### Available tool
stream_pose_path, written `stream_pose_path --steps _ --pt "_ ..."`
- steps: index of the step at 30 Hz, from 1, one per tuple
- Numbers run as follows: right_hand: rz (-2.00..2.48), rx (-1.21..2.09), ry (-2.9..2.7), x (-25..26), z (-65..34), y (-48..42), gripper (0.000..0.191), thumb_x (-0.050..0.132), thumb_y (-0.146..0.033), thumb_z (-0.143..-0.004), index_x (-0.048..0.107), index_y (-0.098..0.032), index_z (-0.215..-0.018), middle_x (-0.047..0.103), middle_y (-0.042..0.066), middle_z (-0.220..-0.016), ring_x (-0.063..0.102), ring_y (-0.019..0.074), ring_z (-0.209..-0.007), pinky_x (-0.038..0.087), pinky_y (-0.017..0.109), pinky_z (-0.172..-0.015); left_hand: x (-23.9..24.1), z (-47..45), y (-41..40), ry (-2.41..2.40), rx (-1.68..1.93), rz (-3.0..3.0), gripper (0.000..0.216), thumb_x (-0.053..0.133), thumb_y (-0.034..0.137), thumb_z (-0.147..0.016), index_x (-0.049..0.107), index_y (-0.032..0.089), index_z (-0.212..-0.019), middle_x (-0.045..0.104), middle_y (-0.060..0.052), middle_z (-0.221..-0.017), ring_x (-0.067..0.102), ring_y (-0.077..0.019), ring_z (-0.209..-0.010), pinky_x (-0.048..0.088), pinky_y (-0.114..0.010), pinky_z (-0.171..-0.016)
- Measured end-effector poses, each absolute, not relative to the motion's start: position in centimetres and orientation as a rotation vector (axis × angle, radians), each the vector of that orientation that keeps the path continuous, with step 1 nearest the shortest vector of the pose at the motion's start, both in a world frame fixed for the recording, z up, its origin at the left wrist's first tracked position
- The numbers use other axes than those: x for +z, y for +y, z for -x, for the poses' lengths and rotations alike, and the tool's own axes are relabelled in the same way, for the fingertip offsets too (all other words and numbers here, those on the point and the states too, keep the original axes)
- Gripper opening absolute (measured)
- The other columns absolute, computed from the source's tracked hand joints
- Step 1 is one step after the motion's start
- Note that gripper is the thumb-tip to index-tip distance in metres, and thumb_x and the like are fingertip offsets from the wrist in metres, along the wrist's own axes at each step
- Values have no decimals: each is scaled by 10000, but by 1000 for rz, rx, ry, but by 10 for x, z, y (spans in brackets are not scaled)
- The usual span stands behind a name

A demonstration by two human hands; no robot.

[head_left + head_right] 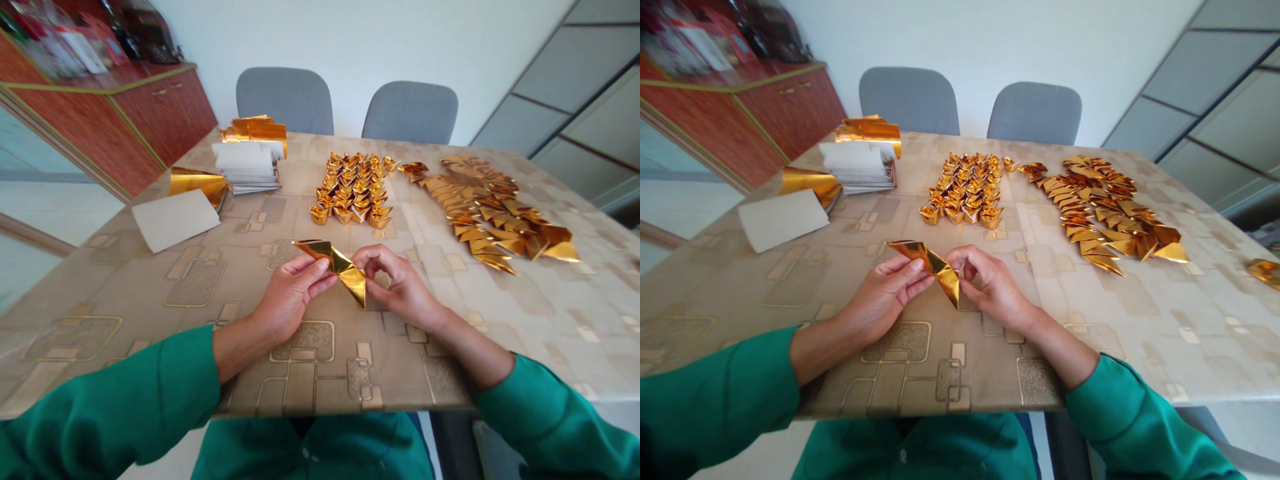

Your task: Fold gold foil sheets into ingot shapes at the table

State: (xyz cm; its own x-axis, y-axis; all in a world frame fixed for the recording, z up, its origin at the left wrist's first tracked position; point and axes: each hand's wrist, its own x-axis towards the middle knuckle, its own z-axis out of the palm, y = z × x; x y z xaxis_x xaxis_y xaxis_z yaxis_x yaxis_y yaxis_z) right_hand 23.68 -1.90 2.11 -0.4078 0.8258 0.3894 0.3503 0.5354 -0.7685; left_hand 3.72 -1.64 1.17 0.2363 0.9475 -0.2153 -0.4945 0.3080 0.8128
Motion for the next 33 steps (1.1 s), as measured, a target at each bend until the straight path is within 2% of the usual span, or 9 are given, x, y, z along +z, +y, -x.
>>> stream_pose_path --steps 4,9,13,18,22,27,33 --pt "874 699 -2094 21 -241 -18 314 582 -93 -859 567 -259 -1126 636 18 -971 578 138 -752 499 296 -695 12 -37 -15 808 1108 -655 178 833 247 -706 739 171 -837 736 -9 -914 679 -119 -829 555 -286 -869" --pt "809 667 -2217 24 -247 -15 141 592 -195 -925 680 -256 -1017 644 51 -990 629 176 -906 511 329 -782 13 -37 -14 830 1123 -594 152 836 200 -686 715 157 -767 696 18 -795 654 -92 -743 561 -256 -808" --pt "802 658 -2182 27 -248 -13 141 604 -199 -924 707 -261 -997 677 43 -951 653 171 -874 521 329 -764 15 -36 -14 833 1124 -591 158 839 197 -680 706 153 -753 685 26 -779 650 -86 -728 559 -242 -787" --pt "753 632 -2199 25 -250 -10 158 620 -191 -918 714 -253 -1029 690 48 -943 656 168 -881 529 325 -761 17 -35 -16 863 1069 -638 171 822 249 -716 703 162 -803 718 2 -836 683 -123 -784 557 -303 -853" --pt "745 619 -2253 25 -252 -10 170 636 -196 -912 738 -270 -1026 696 46 -963 649 168 -910 530 325 -778 18 -35 -17 897 1055 -669 202 826 249 -707 706 154 -838 726 -13 -849 683 -128 -760 574 -293 -790" --pt "704 688 -2276 27 -252 -11 242 665 -239 -900 711 -244 -1137 681 75 -1054 641 174 -984 525 330 -839 19 -36 -17 912 1097 -686 227 843 265 -684 694 152 -813 707 9 -801 679 -117 -727 584 -282 -763" --pt "768 716 -2161 24 -244 -12 126 610 -233 -936 725 -215 -983 687 62 -955 656 156 -873 524 300 -778 16 -37 -20 871 1026 -740 240 821 323 -723 699 149 -836 715 -12 -829 693 -146 -776 588 -341 -819"
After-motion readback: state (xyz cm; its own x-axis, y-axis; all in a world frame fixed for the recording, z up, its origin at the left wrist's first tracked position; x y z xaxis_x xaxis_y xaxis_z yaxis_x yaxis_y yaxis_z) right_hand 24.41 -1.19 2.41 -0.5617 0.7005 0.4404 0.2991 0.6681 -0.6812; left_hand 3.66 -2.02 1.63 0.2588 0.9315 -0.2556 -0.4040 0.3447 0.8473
